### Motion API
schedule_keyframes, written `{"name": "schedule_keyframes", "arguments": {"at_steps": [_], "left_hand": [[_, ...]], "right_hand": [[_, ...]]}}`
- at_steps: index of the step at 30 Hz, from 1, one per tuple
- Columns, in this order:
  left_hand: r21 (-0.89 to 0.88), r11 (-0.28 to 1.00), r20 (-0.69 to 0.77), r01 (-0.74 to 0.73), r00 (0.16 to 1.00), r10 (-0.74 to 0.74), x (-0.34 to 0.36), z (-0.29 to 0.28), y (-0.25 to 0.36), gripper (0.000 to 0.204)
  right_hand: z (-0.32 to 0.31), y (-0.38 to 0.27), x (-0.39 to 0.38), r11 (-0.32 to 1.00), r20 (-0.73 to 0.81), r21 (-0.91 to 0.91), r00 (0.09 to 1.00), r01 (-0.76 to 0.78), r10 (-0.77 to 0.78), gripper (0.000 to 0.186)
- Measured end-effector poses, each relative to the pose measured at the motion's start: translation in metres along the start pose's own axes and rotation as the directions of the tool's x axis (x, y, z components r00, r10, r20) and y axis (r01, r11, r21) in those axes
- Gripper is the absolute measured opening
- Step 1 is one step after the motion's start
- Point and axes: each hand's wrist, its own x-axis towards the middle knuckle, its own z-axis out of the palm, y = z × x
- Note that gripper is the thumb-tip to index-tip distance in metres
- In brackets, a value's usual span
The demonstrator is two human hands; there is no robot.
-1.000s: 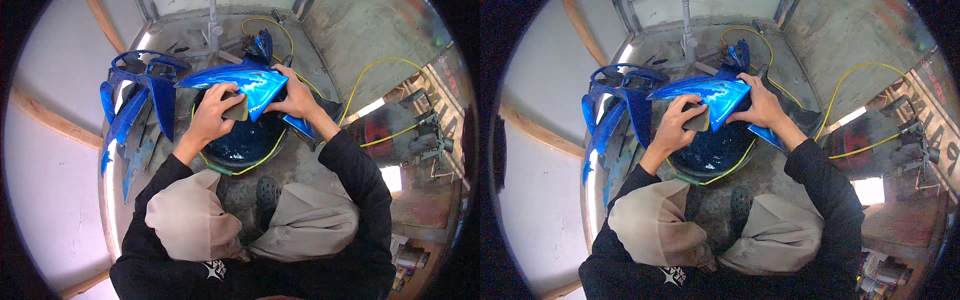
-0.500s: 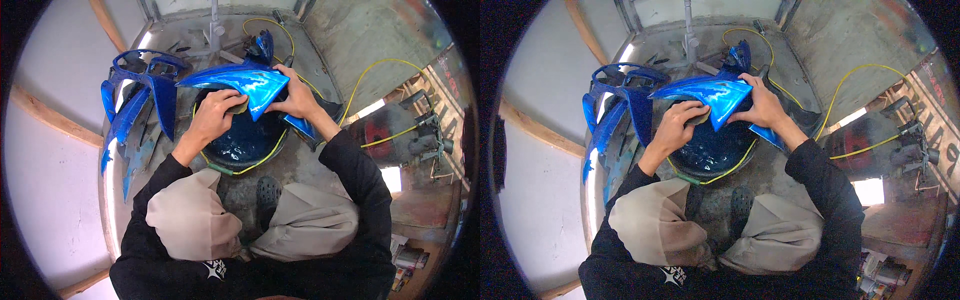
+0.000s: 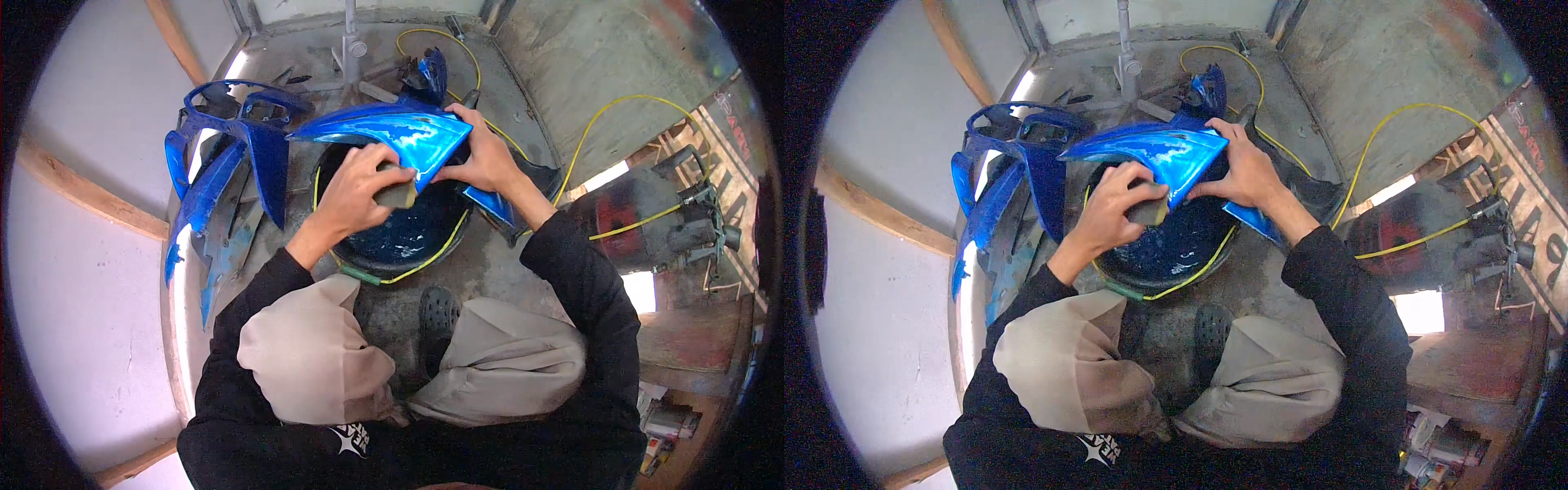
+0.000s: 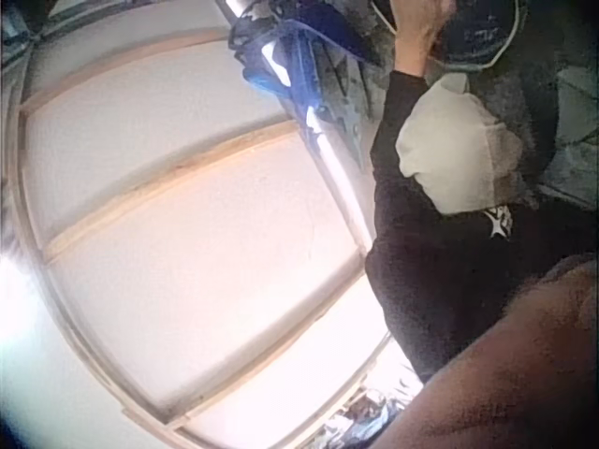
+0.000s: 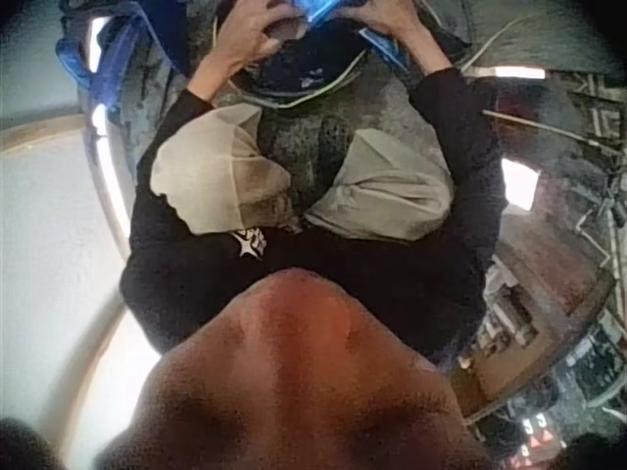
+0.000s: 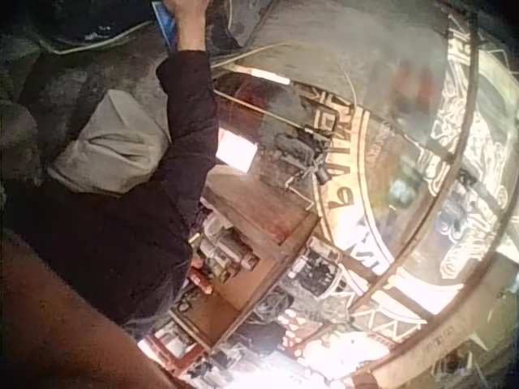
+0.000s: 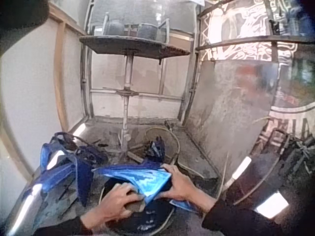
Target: The person wet sands a blue motorcycle fairing piece, repeatedly dipping sandpaper into a bucket of water and rubbing the surface.
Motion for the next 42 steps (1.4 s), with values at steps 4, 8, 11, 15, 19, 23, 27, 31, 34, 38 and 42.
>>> {"name": "schedule_keyframes", "arguments": {"at_steps": [4, 8, 11, 15, 19, 23, 27, 31, 34, 38, 42], "left_hand": [[0.095, 0.979, -0.096, 0.182, 0.98, -0.173, 0.004, 0.004, -0.006, 0.038], [-0.036, 0.988, -0.029, -0.153, 0.988, 0.152, 0.005, 0.007, -0.009, 0.046], [0.071, 0.997, -0.122, -0.004, 0.992, 0.013, 0.005, 0.009, -0.011, 0.042], [0.042, 0.999, -0.19, -0.008, 0.982, 0.016, 0.006, 0.013, -0.013, 0.037], [0.016, 0.998, -0.094, -0.066, 0.993, 0.067, 0.006, 0.017, -0.013, 0.034], [0.114, 0.99, -0.278, 0.088, 0.959, -0.053, 0.002, 0.019, -0.011, 0.021], [-0.01, 1.0, -0.082, -0.016, 0.997, 0.015, -0.003, 0.018, -0.007, 0.046], [0.098, 0.978, -0.236, 0.182, 0.959, -0.155, -0.005, 0.018, -0.009, 0.048], [0.029, 0.993, -0.16, 0.114, 0.981, -0.108, -0.005, 0.021, -0.011, 0.04], [-0.031, 0.994, -0.132, -0.107, 0.986, 0.102, -0.004, 0.022, -0.011, 0.04], [0.028, 0.986, -0.262, 0.162, 0.953, -0.15, -0.004, 0.023, -0.01, 0.038]], "right_hand": [[0.001, 0.002, 0.001, 1.0, -0.007, 0.001, 1.0, -0.004, 0.004, 0.132], [0.003, 0.003, 0.002, 0.999, -0.019, 0.01, 0.999, 0.036, -0.036, 0.132], [0.004, 0.004, 0.0, 0.999, -0.035, 0.025, 0.999, 0.04, -0.039, 0.132], [0.003, 0.005, 0.001, 1.0, -0.027, -0.001, 0.999, 0.025, -0.025, 0.132], [0.003, 0.003, 0.001, 0.999, -0.03, 0.005, 0.999, 0.04, -0.04, 0.132], [0.002, 0.001, 0.001, 0.999, -0.025, -0.002, 0.999, 0.033, -0.033, 0.131], [0.0, 0.001, 0.001, 1.0, 0.011, -0.013, 1.0, 0.013, -0.013, 0.129], [0.002, 0.001, 0.002, 0.999, -0.04, -0.011, 0.998, 0.039, -0.04, 0.131], [0.002, 0.001, 0.0, 0.998, -0.038, -0.022, 0.998, 0.051, -0.052, 0.13], [0.002, -0.001, -0.003, 0.998, -0.03, -0.038, 0.999, 0.042, -0.043, 0.13], [0.003, -0.001, 0.0, 0.999, -0.039, -0.012, 0.999, 0.033, -0.033, 0.131]]}}
